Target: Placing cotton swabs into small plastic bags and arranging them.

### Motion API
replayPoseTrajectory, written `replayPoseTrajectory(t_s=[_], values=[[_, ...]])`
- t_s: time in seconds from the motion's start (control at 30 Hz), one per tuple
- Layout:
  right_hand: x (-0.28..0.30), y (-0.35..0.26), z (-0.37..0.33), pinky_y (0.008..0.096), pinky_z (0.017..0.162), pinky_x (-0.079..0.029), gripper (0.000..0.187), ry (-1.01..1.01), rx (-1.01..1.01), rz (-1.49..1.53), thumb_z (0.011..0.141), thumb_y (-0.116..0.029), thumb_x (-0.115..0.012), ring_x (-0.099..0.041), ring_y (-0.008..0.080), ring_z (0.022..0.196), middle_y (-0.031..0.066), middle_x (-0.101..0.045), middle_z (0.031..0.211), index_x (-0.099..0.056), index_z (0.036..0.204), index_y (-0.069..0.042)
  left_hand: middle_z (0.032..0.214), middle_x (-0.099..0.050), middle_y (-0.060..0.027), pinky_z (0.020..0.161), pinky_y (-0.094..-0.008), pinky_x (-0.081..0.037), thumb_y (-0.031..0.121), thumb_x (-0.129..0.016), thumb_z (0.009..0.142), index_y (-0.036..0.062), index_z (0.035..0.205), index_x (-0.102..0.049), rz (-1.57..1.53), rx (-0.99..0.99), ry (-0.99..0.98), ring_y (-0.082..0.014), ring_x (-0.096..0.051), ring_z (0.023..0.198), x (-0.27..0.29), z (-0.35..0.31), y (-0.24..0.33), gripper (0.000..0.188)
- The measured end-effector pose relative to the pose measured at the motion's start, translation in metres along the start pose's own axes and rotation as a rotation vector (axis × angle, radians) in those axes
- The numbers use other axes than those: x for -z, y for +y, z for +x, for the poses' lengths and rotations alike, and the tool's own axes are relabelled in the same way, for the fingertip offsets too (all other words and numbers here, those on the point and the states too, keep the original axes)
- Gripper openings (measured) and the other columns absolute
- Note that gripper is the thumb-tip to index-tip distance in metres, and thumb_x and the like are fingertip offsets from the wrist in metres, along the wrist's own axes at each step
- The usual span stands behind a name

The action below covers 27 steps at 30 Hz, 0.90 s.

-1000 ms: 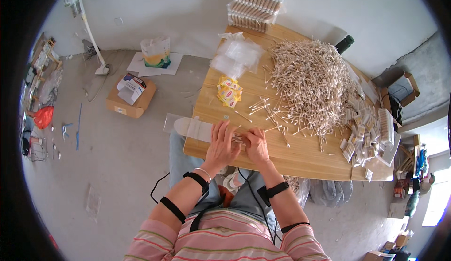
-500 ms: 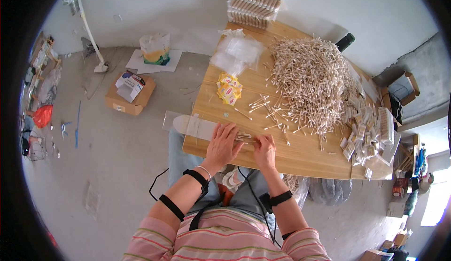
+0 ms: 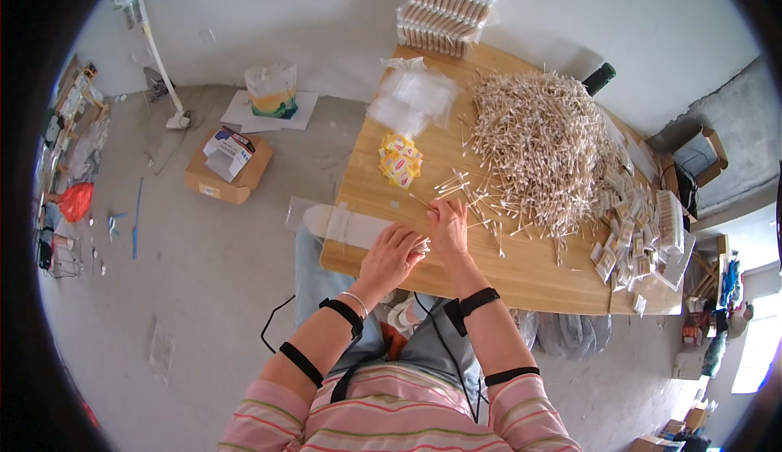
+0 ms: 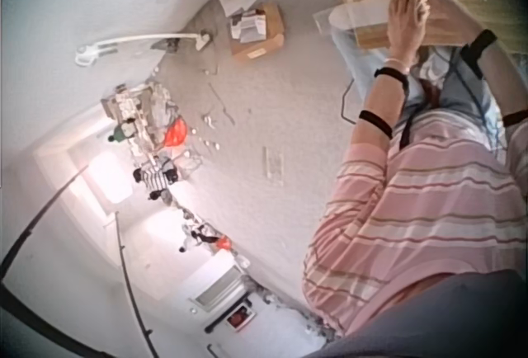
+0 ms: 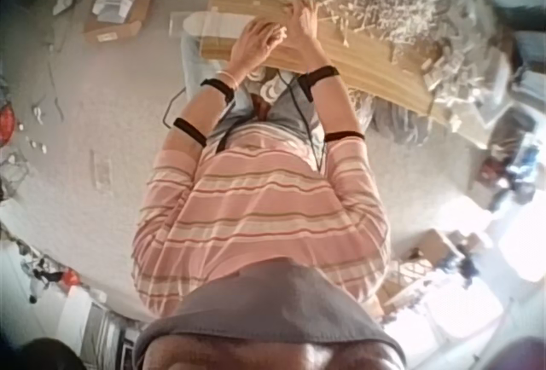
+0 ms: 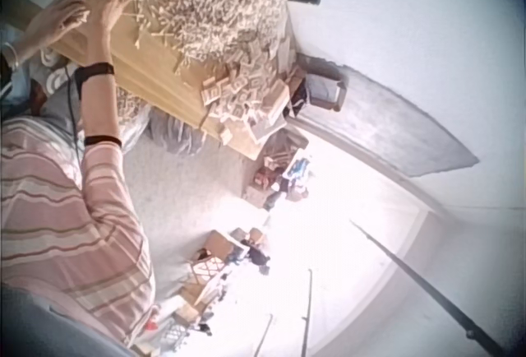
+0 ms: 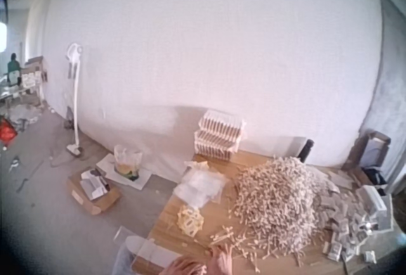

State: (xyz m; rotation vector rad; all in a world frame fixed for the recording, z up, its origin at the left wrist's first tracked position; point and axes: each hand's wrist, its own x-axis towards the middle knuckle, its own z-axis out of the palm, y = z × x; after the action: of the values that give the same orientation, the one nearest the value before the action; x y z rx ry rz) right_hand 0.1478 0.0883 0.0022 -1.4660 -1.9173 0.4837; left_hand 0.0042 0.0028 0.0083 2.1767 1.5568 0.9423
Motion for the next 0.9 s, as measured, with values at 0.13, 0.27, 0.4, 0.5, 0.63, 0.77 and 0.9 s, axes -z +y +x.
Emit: replayPoseTrajectory(t_s=[0.13, 0.27, 0.4, 0.5, 0.63, 0.77, 0.9], values=[[0.000, 0.004, -0.008, 0.0436, 0.083, -0.047, 0.015, -0.104, 0.109, 0.062, 0.080, 0.000, -0.060, -0.057, 0.0364, 0.090, 0.0144, -0.061, 0.088, -0.067, 0.092, -0.004, 0.129, -0.052, -0.0109, 0.107, -0.0446, -0.035, 0.023, -0.072, 0.080, 0.0069, 0.126, -0.051, 0.030, 0.144, 0.062, -0.0311, -0.045, 0.123, -0.001, 0.001, 0.010, 0.053], [0.005, -0.003, -0.037, 0.0426, 0.083, -0.047, 0.016, -0.162, 0.157, 0.164, 0.080, 0.002, -0.058, -0.058, 0.0366, 0.092, 0.0153, -0.062, 0.088, -0.067, 0.093, -0.004, 0.133, -0.049, -0.0103, 0.112, -0.0462, -0.031, 0.024, -0.071, 0.081, 0.0055, 0.130, -0.048, 0.136, 0.085, 0.041, -0.0294, -0.041, 0.128, 0.003, 0.003, 0.006, 0.057], [0.028, 0.008, -0.062, 0.0428, 0.085, -0.044, 0.015, 0.124, -0.046, 0.143, 0.082, 0.001, -0.057, -0.054, 0.0366, 0.096, 0.0160, -0.060, 0.096, -0.064, 0.095, -0.003, 0.131, -0.050, -0.0096, 0.113, -0.0465, -0.029, 0.023, -0.070, 0.081, 0.0035, 0.130, -0.049, 0.051, 0.028, -0.050, -0.0279, -0.041, 0.130, -0.002, -0.004, -0.004, 0.057], [0.034, 0.021, -0.074, 0.0431, 0.083, -0.045, 0.013, 0.243, 0.021, 0.004, 0.083, 0.000, -0.058, -0.053, 0.0363, 0.093, 0.0141, -0.057, 0.099, -0.062, 0.095, -0.004, 0.134, -0.049, -0.0124, 0.113, -0.0458, -0.028, 0.024, -0.067, 0.083, 0.0012, 0.131, -0.048, 0.136, -0.044, -0.135, -0.0306, -0.038, 0.133, -0.003, -0.009, -0.011, 0.056], [0.026, 0.018, -0.074, 0.0437, 0.084, -0.045, 0.011, 0.253, -0.015, 0.012, 0.083, -0.001, -0.057, -0.052, 0.0365, 0.095, 0.0150, -0.056, 0.099, -0.062, 0.092, -0.004, 0.141, -0.045, -0.0161, 0.114, -0.0462, -0.026, 0.030, -0.064, 0.085, -0.0013, 0.135, -0.044, 0.305, -0.070, -0.108, -0.0338, -0.034, 0.136, -0.007, 0.001, 0.004, 0.063], [0.025, 0.016, -0.074, 0.0444, 0.084, -0.045, 0.012, 0.220, -0.001, 0.011, 0.082, -0.001, -0.057, -0.052, 0.0365, 0.095, 0.0151, -0.056, 0.099, -0.062, 0.093, -0.004, 0.149, -0.036, -0.0190, 0.115, -0.0494, -0.021, 0.043, -0.064, 0.083, -0.0015, 0.142, -0.036, 0.368, 0.017, -0.145, -0.0347, -0.027, 0.142, -0.015, 0.025, 0.015, 0.079], [0.024, 0.018, -0.073, 0.0446, 0.084, -0.045, 0.015, 0.219, 0.007, 0.017, 0.080, -0.001, -0.057, -0.053, 0.0366, 0.094, 0.0154, -0.056, 0.099, -0.061, 0.095, -0.004, 0.153, -0.026, -0.0217, 0.117, -0.0505, -0.015, 0.048, -0.059, 0.088, -0.0006, 0.148, -0.024, 0.409, 0.157, -0.219, -0.0356, -0.019, 0.144, -0.024, 0.053, 0.020, 0.085]])
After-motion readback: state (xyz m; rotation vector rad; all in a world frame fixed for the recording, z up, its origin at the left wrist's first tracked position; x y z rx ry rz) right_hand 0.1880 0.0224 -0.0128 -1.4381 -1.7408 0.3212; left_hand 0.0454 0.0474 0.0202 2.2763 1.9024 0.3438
